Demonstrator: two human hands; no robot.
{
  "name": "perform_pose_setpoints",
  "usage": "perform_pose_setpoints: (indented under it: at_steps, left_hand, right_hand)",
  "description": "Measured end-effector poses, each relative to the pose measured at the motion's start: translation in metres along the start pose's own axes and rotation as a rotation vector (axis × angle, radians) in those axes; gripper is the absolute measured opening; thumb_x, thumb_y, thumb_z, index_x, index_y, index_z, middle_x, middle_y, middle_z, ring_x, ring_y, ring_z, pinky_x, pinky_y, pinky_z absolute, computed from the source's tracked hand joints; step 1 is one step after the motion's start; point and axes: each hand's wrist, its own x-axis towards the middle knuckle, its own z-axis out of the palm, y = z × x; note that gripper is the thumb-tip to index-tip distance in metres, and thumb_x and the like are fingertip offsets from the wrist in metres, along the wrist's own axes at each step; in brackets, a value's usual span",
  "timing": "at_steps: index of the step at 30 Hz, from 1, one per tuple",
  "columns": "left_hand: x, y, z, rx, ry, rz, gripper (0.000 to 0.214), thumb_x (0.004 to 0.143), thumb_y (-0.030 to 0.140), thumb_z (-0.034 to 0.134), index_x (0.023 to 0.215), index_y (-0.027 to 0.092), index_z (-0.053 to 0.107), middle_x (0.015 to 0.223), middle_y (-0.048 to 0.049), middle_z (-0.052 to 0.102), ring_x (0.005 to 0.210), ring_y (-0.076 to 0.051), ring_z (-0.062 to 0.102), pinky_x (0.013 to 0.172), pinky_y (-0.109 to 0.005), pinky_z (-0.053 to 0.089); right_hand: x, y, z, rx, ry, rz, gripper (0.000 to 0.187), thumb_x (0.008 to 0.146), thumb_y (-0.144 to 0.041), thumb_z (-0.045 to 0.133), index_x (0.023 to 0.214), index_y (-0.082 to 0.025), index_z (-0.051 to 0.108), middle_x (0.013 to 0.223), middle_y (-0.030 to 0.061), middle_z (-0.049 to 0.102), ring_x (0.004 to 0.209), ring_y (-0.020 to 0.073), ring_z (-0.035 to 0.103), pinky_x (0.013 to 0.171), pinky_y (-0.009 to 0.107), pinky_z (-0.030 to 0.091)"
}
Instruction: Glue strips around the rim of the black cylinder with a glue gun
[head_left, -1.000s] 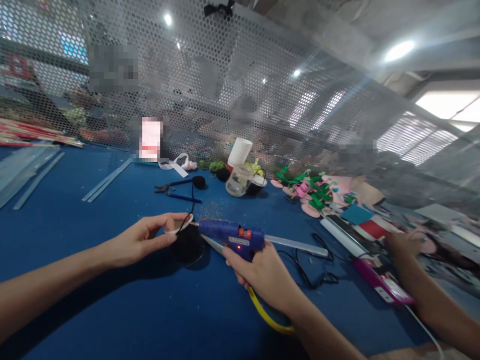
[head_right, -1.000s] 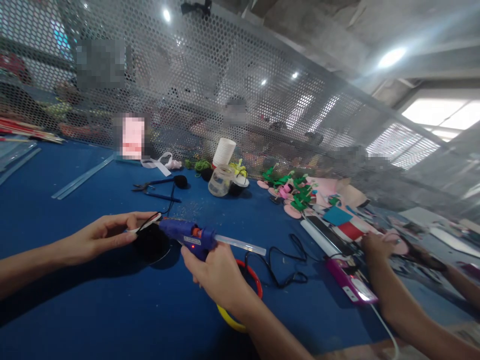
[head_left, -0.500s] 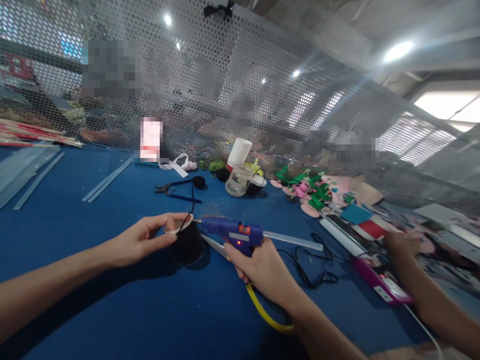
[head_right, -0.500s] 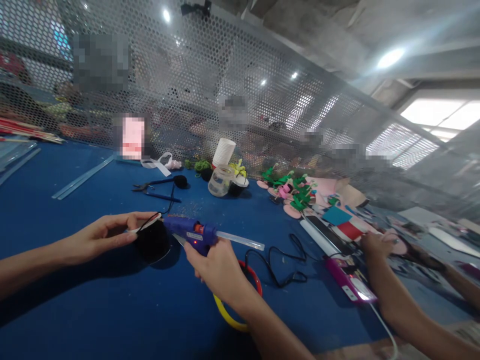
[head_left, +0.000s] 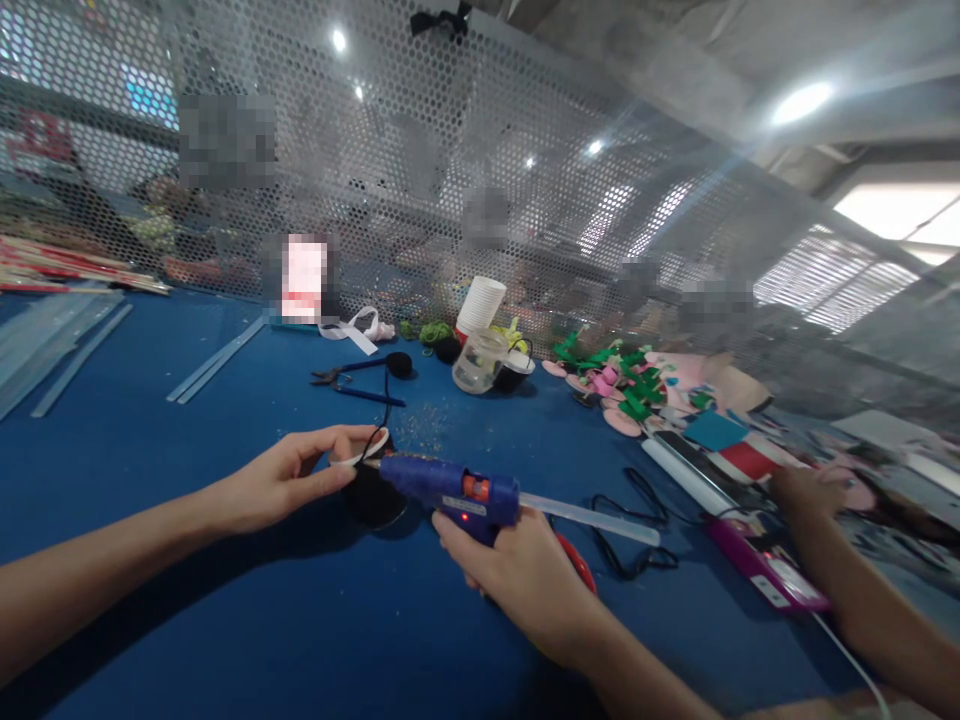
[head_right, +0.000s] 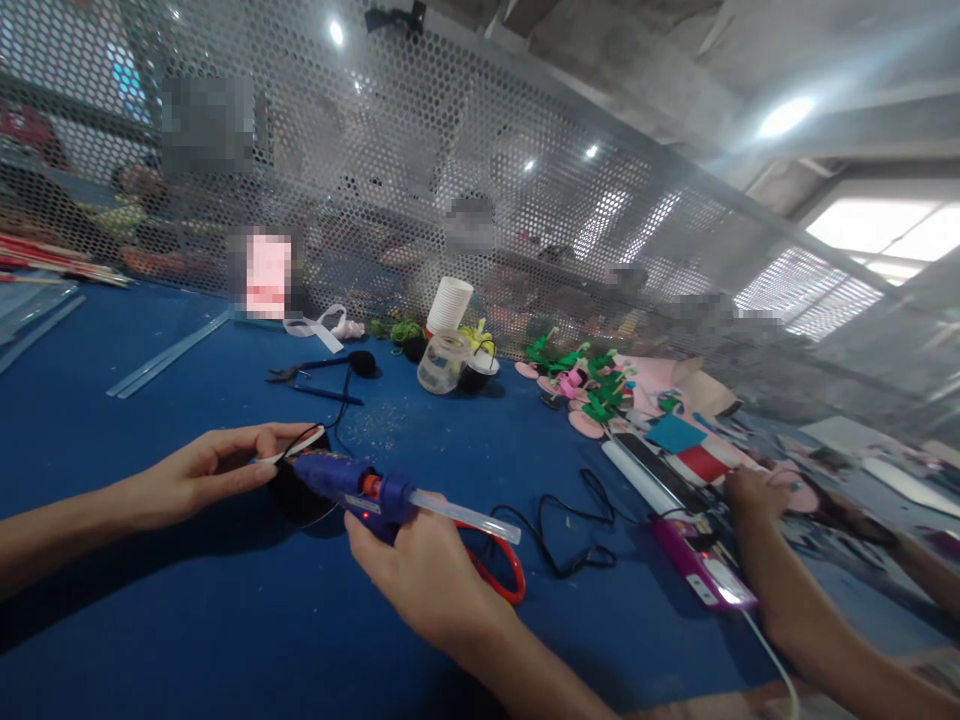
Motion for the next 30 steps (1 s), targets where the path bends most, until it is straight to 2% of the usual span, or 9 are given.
perform_pose_setpoints:
  at_steps: [9, 14, 18, 21, 24, 26, 30]
  left_hand:
    - [0.000, 0.000, -0.001, 0.003, -0.005, -0.009, 0.024, 0.080, 0.033, 0.052, 0.065, 0.016, 0.045, 0.129, -0.0107, 0.047, 0.124, -0.029, 0.032, 0.101, -0.042, 0.023]
    - [0.001, -0.001, -0.001, 0.004, -0.006, 0.012, 0.024, 0.080, 0.034, 0.052, 0.065, 0.016, 0.046, 0.127, -0.0103, 0.048, 0.124, -0.028, 0.032, 0.101, -0.040, 0.023]
    - [0.002, -0.002, -0.001, -0.013, -0.006, 0.037, 0.025, 0.080, 0.034, 0.052, 0.064, 0.016, 0.046, 0.124, -0.0113, 0.050, 0.122, -0.027, 0.035, 0.099, -0.040, 0.025]
    - [0.001, -0.003, -0.001, 0.007, -0.008, 0.062, 0.023, 0.080, 0.033, 0.051, 0.065, 0.016, 0.046, 0.123, -0.0115, 0.052, 0.121, -0.027, 0.036, 0.098, -0.040, 0.026]
    - [0.000, -0.003, -0.002, 0.068, -0.019, 0.091, 0.021, 0.082, 0.029, 0.048, 0.066, 0.016, 0.046, 0.122, -0.0118, 0.052, 0.121, -0.026, 0.036, 0.098, -0.039, 0.027]
    - [-0.001, -0.002, -0.002, 0.131, -0.036, 0.115, 0.019, 0.084, 0.025, 0.045, 0.067, 0.016, 0.045, 0.121, -0.0123, 0.052, 0.122, -0.025, 0.035, 0.098, -0.039, 0.027]
    - [-0.003, 0.004, -0.001, 0.283, -0.081, 0.181, 0.014, 0.085, 0.020, 0.042, 0.071, 0.017, 0.043, 0.117, -0.0128, 0.053, 0.123, -0.023, 0.033, 0.099, -0.039, 0.027]
  right_hand:
    - [0.009, -0.003, -0.009, 0.080, -0.074, 0.025, 0.023, 0.071, -0.033, 0.051, 0.056, -0.017, 0.050, 0.037, -0.0049, 0.044, 0.033, 0.0080, 0.043, 0.035, 0.019, 0.038]
    - [0.023, 0.006, -0.015, 0.093, -0.067, 0.019, 0.025, 0.072, -0.033, 0.051, 0.053, -0.016, 0.051, 0.034, -0.0058, 0.043, 0.031, 0.0075, 0.041, 0.037, 0.019, 0.038]
    - [0.037, 0.017, -0.019, 0.234, -0.093, -0.033, 0.024, 0.072, -0.034, 0.053, 0.059, -0.014, 0.056, 0.034, -0.0060, 0.043, 0.031, 0.0069, 0.039, 0.037, 0.019, 0.034]
    - [0.054, 0.025, -0.022, 0.292, 0.019, -0.005, 0.028, 0.069, -0.035, 0.056, 0.050, -0.015, 0.051, 0.037, -0.0043, 0.046, 0.033, 0.0061, 0.040, 0.037, 0.019, 0.032]
    - [0.073, 0.033, -0.025, 0.282, 0.144, 0.043, 0.022, 0.068, -0.034, 0.058, 0.059, -0.015, 0.054, 0.049, -0.0023, 0.052, 0.042, 0.0074, 0.047, 0.042, 0.019, 0.036]
    - [0.084, 0.038, -0.026, 0.242, 0.159, 0.071, 0.022, 0.069, -0.032, 0.058, 0.057, -0.015, 0.052, 0.047, -0.0023, 0.051, 0.041, 0.0074, 0.046, 0.042, 0.019, 0.037]
    - [0.101, 0.046, -0.020, 0.120, 0.111, 0.143, 0.031, 0.074, -0.030, 0.055, 0.047, -0.016, 0.046, 0.037, -0.0026, 0.045, 0.032, 0.0079, 0.041, 0.038, 0.021, 0.036]
